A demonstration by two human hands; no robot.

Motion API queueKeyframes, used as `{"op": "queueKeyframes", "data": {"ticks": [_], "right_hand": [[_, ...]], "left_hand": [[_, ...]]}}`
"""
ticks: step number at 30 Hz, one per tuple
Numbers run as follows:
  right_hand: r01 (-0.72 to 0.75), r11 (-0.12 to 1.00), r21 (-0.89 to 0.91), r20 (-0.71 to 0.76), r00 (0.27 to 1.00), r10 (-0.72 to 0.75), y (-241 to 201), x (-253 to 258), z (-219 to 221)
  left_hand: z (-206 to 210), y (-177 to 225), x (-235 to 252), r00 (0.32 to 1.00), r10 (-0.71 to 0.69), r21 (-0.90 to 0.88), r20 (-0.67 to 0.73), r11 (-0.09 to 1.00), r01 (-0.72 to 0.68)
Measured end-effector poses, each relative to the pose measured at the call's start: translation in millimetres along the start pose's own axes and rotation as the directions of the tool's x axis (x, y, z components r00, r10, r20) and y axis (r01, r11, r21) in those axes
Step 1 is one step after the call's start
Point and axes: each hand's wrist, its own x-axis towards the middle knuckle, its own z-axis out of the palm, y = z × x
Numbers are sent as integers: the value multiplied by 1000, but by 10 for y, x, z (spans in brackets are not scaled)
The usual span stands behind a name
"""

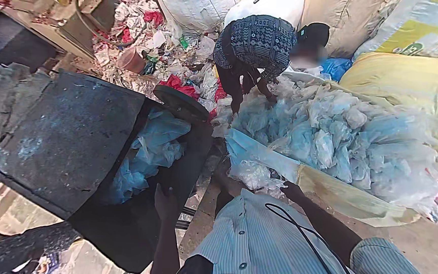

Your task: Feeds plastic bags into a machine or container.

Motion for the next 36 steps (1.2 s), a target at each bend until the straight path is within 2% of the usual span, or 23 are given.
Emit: {"op": "queueKeyframes", "data": {"ticks": [4, 7, 9, 11, 12, 14, 16, 18, 21, 24, 27, 29, 30, 32, 34, 35, 36], "right_hand": [[89, 994, -56, 12, 996, -88, -154, 33, -119], [111, 993, 31, 14, 994, -112, -222, 102, -143], [74, 988, 137, 5, 997, -75, -235, 151, -129], [-16, 924, 383, 0, 1000, 17, -306, 95, -141], [-44, 843, 536, -4, 998, 55, -345, 61, -169], [-57, 611, 790, -7, 995, 102, -394, 35, -265], [-46, 379, 924, 0, 993, 122, -414, 25, -420], [-4, 182, 983, -18, 993, 115, -419, 23, -611], [96, -37, 995, -89, 983, 161, -407, 38, -917], [183, -148, 972, -150, 966, 211, -438, -18, -1231], [292, -109, 950, -282, 954, 100, -794, -271, -1493], [436, -19, 900, -436, 898, -56, -1350, -533, -1577], [487, -14, 873, -484, 864, -140, -1654, -647, -1594], [622, 58, 781, -577, 754, -315, -2246, -809, -1543], [792, 171, 587, -684, 597, -419, -2796, -939, -1375], [846, 255, 468, -697, 531, -481, -3021, -1037, -1274], [865, 390, 315, -679, 493, -544, -3237, -1160, -1166]], "left_hand": [[24, -164, -163, 999, -31, 75, -6, 997, 32], [13, -289, -204, 998, -42, 143, 41, 989, 35], [22, -368, -225, 995, -50, 143, 82, 989, 38], [37, -432, -267, 993, -46, 144, 109, 989, 30], [40, -436, -293, 992, -42, 137, 115, 990, 26], [39, -421, -351, 992, -35, 122, 120, 992, 20], [41, -425, -395, 992, -27, 106, 125, 994, 14], [41, -421, -401, 994, -18, 97, 108, 995, 7], [30, -316, -397, 996, 20, 63, 82, 998, -25], [-40, -30, -378, 993, 112, -83, 41, 991, -108], [-294, 393, -368, 986, 169, -358, 0, 920, -158], [-563, 671, -359, 987, 153, -468, -46, 870, -156], [-687, 757, -354, 986, 149, -509, -77, 844, -167], [-904, 813, -351, 980, 136, -607, -147, 770, -198], [-1045, 787, -382, 974, 43, -735, -224, 649, -198], [-1085, 753, -406, 968, -31, -776, -251, 604, -182], [-1130, 731, -443, 960, -94, -794, -263, 586, -160]]}}
